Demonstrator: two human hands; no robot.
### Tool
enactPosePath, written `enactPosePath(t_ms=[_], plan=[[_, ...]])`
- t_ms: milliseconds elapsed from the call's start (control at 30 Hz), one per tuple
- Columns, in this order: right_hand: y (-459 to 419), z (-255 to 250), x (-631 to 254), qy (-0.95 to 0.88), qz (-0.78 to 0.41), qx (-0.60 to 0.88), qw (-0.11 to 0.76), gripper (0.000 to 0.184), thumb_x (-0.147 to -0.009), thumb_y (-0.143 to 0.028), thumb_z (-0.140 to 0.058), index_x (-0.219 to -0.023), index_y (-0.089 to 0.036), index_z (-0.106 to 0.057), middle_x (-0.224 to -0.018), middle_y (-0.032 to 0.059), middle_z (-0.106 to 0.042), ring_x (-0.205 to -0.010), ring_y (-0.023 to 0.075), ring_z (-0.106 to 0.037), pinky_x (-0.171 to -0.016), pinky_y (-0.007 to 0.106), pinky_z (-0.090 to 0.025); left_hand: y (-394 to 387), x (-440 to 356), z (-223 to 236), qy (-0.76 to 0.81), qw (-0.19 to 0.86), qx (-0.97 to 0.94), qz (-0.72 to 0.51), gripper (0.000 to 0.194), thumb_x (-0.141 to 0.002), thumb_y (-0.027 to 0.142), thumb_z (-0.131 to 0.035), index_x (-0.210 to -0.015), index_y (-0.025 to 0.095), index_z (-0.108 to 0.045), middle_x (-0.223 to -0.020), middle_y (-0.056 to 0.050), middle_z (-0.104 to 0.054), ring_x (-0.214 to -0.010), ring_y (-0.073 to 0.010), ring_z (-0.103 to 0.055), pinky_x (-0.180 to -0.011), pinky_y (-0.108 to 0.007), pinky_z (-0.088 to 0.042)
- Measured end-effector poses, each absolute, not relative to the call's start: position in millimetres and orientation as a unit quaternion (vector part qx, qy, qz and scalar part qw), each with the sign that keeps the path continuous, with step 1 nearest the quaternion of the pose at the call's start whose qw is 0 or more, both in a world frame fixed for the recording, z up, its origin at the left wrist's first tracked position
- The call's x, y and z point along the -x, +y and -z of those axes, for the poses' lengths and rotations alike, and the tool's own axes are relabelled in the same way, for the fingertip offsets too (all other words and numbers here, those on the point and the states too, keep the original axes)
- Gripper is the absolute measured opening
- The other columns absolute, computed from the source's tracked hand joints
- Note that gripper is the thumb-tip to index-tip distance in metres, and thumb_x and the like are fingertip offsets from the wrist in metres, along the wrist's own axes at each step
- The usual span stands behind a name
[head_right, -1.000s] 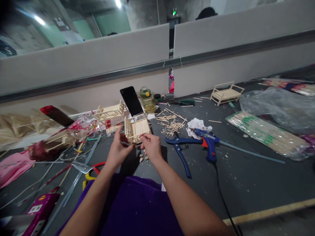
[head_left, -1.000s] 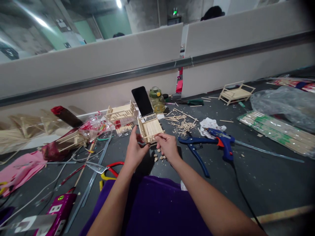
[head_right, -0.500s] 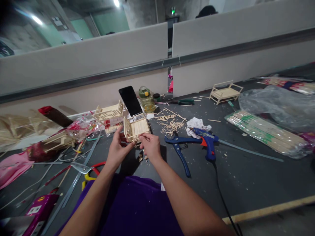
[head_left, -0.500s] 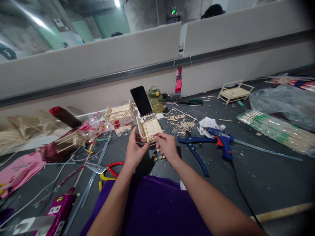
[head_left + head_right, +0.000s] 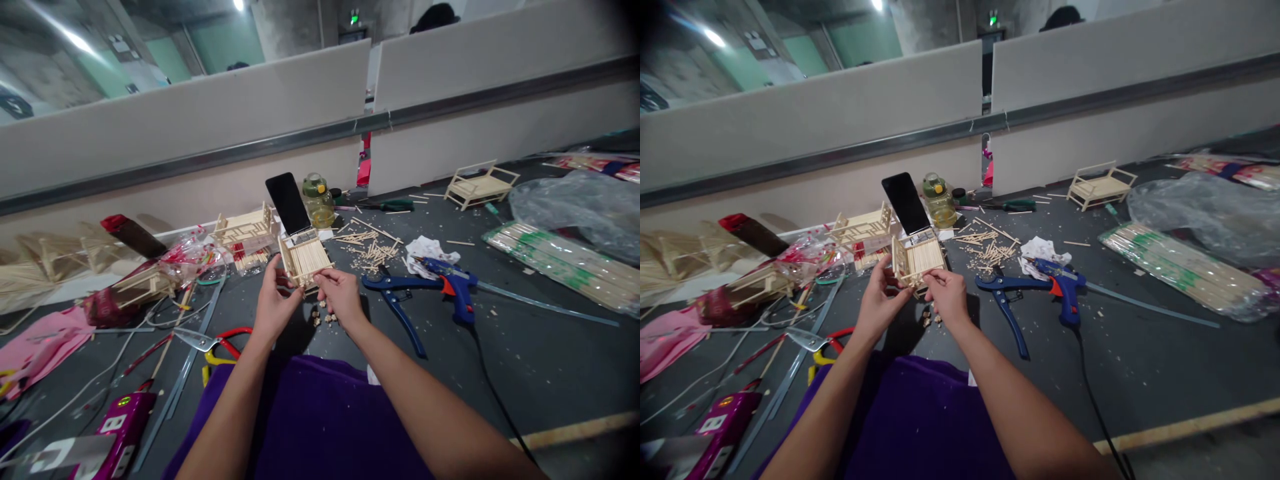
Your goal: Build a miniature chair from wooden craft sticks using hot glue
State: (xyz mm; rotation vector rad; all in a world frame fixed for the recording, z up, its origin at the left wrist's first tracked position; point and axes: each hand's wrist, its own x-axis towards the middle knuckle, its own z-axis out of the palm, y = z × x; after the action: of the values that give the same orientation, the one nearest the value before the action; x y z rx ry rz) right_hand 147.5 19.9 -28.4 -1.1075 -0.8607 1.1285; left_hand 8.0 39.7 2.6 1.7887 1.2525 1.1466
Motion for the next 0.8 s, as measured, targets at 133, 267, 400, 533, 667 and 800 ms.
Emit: enactPosePath(t_ms=[133,267,400,533,667,800], plan=[[20.0,27.7,-147.9,-0.373,-0.492,0.482,0.622,0.026,-0.076,-0.038,-0.062,-0.085,-0.014,-0.070,-0.044,-0.0069,-0.054,-0.026,0.0048,-0.033,-0.027,0.017,-0.022,39.8,-7.0,-2.0,0.478,0.336,-0.684,-0.436,0.075,-0.071,0.022,-0.068,-0.139,0.022,-0.035,-0.097,-0.002,-0.052,-0.076,-0.0132,-0.054,-0.063,-0.024,-0.045],[18.9,25.6,-148.5,-0.369,-0.491,0.486,0.622,0.026,-0.076,-0.038,-0.062,-0.085,-0.014,-0.069,-0.044,-0.0070,-0.054,-0.026,0.0051,-0.034,-0.027,0.017,-0.022,40.8,-5.4,0.5,0.468,0.347,-0.679,-0.447,0.074,-0.071,0.019,-0.064,-0.139,0.023,-0.035,-0.097,-0.002,-0.053,-0.077,-0.0133,-0.055,-0.066,-0.025,-0.045],[13.3,23.9,-150.3,-0.382,-0.466,0.509,0.615,0.023,-0.078,-0.039,-0.060,-0.085,-0.017,-0.065,-0.044,-0.0080,-0.055,-0.025,0.0058,-0.034,-0.028,0.018,-0.023,41.1,-4.6,1.0,0.465,0.352,-0.674,-0.454,0.073,-0.070,0.019,-0.063,-0.139,0.023,-0.036,-0.098,-0.002,-0.053,-0.078,-0.0133,-0.055,-0.067,-0.025,-0.046],[5.3,26.4,-152.9,-0.425,-0.398,0.554,0.595,0.015,-0.081,-0.035,-0.060,-0.079,-0.020,-0.059,-0.044,-0.0081,-0.055,-0.027,0.0069,-0.038,-0.032,0.018,-0.029,41.2,-4.4,0.7,0.467,0.360,-0.666,-0.456,0.072,-0.071,0.020,-0.062,-0.139,0.023,-0.036,-0.099,-0.002,-0.054,-0.081,-0.0143,-0.055,-0.069,-0.026,-0.047],[1.3,32.2,-152.3,-0.477,-0.362,0.573,0.560,0.014,-0.083,-0.033,-0.058,-0.074,-0.022,-0.059,-0.042,-0.0078,-0.052,-0.033,0.0097,-0.046,-0.039,0.019,-0.033,42.1,-4.2,1.2,0.465,0.371,-0.651,-0.471,0.069,-0.071,0.020,-0.061,-0.136,0.023,-0.039,-0.097,-0.002,-0.052,-0.079,-0.0137,-0.055,-0.070,-0.027,-0.048],[1.9,34.7,-151.1,-0.505,-0.341,0.576,0.544,0.014,-0.083,-0.031,-0.056,-0.077,-0.022,-0.065,-0.044,-0.0068,-0.050,-0.040,0.0127,-0.053,-0.042,0.021,-0.034,42.8,-3.5,1.3,0.467,0.375,-0.641,-0.479,0.066,-0.071,0.020,-0.061,-0.134,0.022,-0.042,-0.096,-0.002,-0.052,-0.079,-0.0139,-0.056,-0.070,-0.027,-0.048]])
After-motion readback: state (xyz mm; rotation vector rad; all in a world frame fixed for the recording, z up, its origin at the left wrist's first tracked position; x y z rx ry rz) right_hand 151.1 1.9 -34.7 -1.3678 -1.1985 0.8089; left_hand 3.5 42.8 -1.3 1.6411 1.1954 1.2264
